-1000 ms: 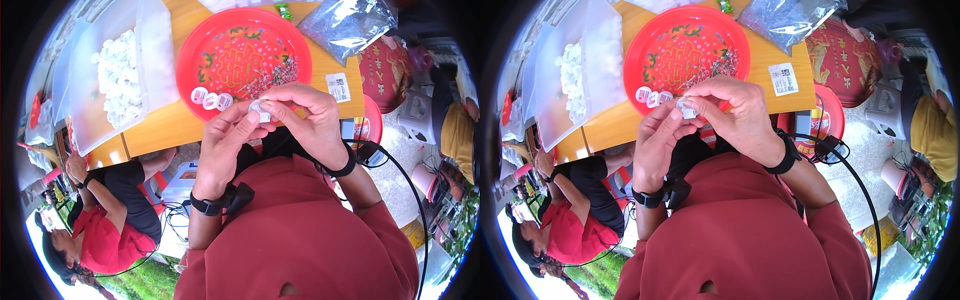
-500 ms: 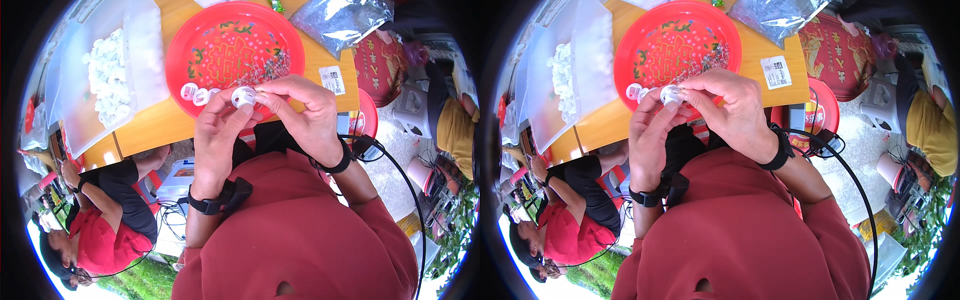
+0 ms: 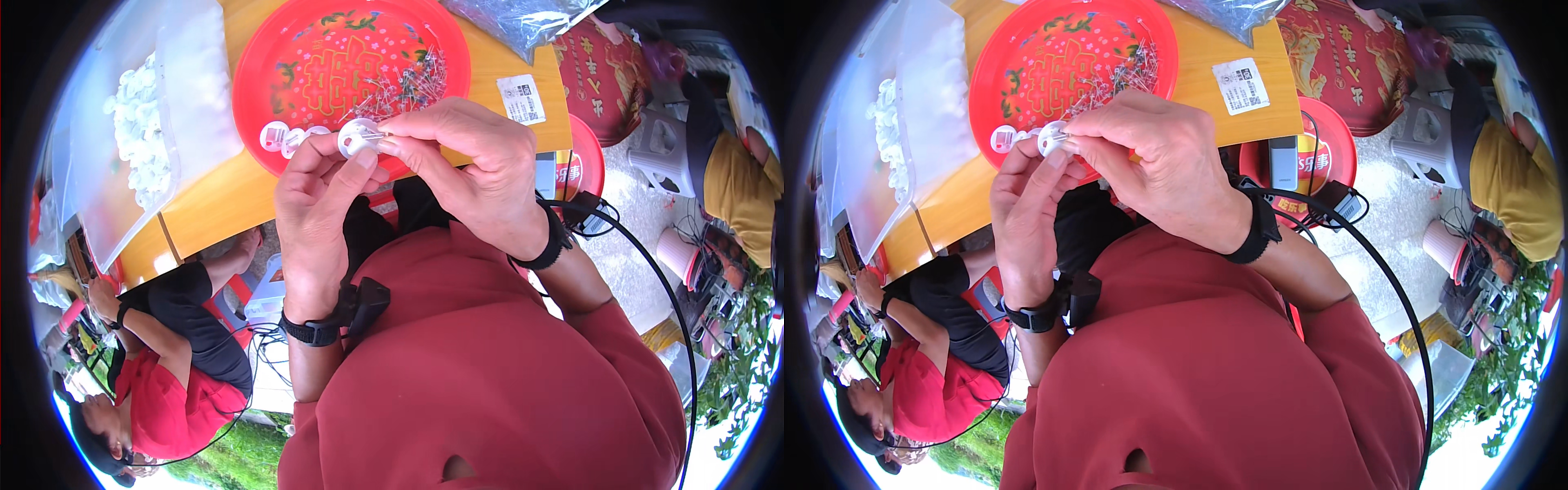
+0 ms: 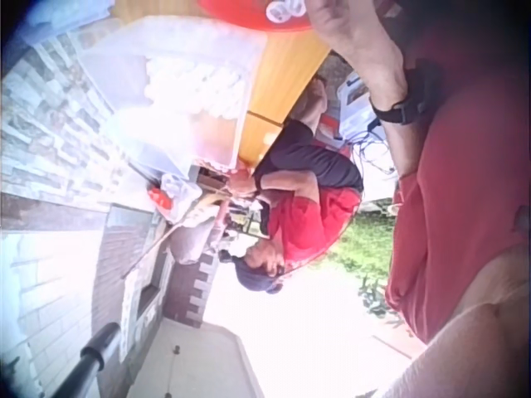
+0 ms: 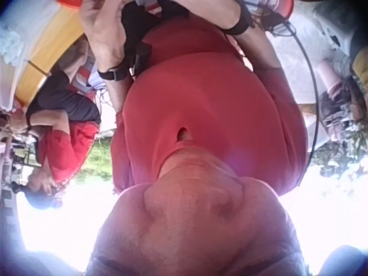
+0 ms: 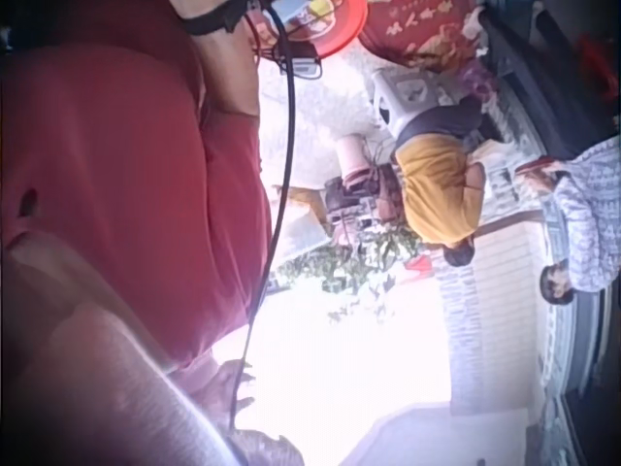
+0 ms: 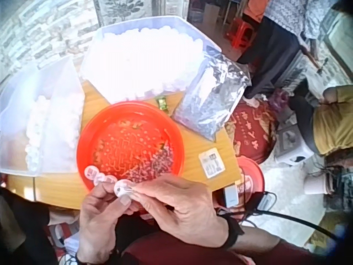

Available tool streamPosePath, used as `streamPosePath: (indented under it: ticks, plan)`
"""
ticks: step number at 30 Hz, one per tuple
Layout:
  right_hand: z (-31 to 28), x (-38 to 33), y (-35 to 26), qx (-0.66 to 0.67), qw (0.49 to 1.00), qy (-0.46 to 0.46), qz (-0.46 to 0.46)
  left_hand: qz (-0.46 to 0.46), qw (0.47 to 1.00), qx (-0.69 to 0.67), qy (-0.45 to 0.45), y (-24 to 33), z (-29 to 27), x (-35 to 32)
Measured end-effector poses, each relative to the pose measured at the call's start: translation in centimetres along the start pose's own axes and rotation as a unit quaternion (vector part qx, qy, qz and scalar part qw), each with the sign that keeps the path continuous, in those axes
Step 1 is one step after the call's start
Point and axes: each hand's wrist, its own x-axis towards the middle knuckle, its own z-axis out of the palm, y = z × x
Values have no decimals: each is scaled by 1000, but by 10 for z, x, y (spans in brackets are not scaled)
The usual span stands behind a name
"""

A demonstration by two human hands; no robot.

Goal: The person picks up a white plastic base and a small electronic component from a red tray, inserts the component into the base, and places the assembled unit back onto the tray before reaching for another base from a clear plastic bin.

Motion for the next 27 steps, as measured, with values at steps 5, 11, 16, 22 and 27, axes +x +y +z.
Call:
streamPosePath:
  ticks: [5, 11, 16, 22, 27]
  plan:
    - [0, -1, 0, -15, 1000, -4, -9, 6, 1000, -1, -2, -1, 0, -1]
    - [0, -1, 2, -16, 1000, 4, -25, 17, 1000, 11, 8, 0, 4, -1]
    - [1, -1, -6, -1, 998, -24, 58, 46, 998, 40, 14, -1, 7, -2]
    - [0, 0, -5, -4, 999, -28, 20, 46, 998, 43, -4, -5, 5, -4]
    - [-3, -1, -8, -5, 997, -55, 53, 43, 998, 46, 2, -3, 4, -7]
